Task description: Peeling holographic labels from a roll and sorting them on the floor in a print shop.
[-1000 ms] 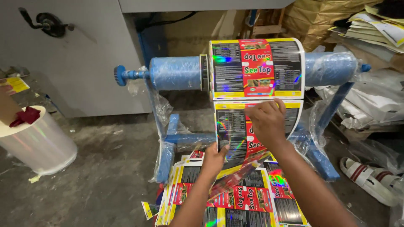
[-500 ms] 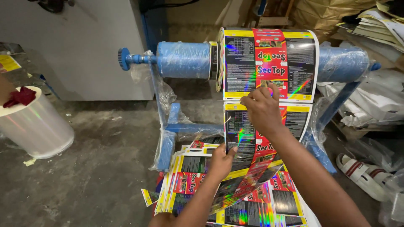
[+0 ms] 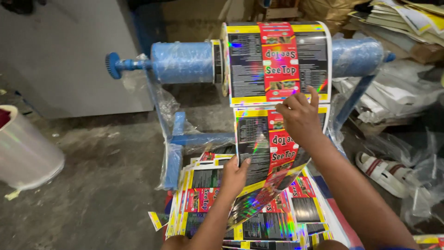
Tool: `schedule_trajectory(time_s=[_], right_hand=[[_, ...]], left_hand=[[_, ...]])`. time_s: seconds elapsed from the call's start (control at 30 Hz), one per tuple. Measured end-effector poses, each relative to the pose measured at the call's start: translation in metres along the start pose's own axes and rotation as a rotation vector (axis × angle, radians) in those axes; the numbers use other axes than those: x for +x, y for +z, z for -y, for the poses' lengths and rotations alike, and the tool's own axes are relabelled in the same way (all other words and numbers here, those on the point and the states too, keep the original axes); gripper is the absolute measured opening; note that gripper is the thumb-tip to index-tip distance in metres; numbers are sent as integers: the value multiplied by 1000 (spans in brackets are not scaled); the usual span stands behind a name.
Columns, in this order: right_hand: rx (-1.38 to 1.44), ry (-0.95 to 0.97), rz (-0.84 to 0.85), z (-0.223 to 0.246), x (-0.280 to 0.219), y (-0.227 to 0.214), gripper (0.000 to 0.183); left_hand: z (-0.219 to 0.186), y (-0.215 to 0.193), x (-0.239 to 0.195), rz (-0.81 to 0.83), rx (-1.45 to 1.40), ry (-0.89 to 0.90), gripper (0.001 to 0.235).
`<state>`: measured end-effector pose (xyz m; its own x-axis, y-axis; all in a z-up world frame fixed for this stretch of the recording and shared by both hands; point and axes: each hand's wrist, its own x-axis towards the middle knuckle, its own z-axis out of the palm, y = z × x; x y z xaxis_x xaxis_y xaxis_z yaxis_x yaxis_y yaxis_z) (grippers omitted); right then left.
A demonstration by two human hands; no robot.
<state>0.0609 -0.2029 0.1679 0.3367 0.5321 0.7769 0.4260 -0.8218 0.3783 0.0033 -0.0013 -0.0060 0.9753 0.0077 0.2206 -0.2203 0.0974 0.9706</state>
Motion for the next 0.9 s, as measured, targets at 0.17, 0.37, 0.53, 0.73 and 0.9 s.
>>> schedule_trajectory(time_s=[0.17,0.37,0.53,0.73,0.9], right_hand=[[-49,49,23,-39,-31,-3,19],[-119,108,47,-74,-56,-4,19],[-164,126,85,-97,-73,-1,18],[-223,134,59,-119,-90,2,17],[-282,185,78,-138,-108,6,17]], left_hand=[[-7,0,-5,6,-22,30,22],[9,-1,0,34,-95,61,25],[8,-3,-1,25,-76,31,26],[-3,-4,-4,39,-106,28,26],[3,-9,-4,17,-75,39,25]])
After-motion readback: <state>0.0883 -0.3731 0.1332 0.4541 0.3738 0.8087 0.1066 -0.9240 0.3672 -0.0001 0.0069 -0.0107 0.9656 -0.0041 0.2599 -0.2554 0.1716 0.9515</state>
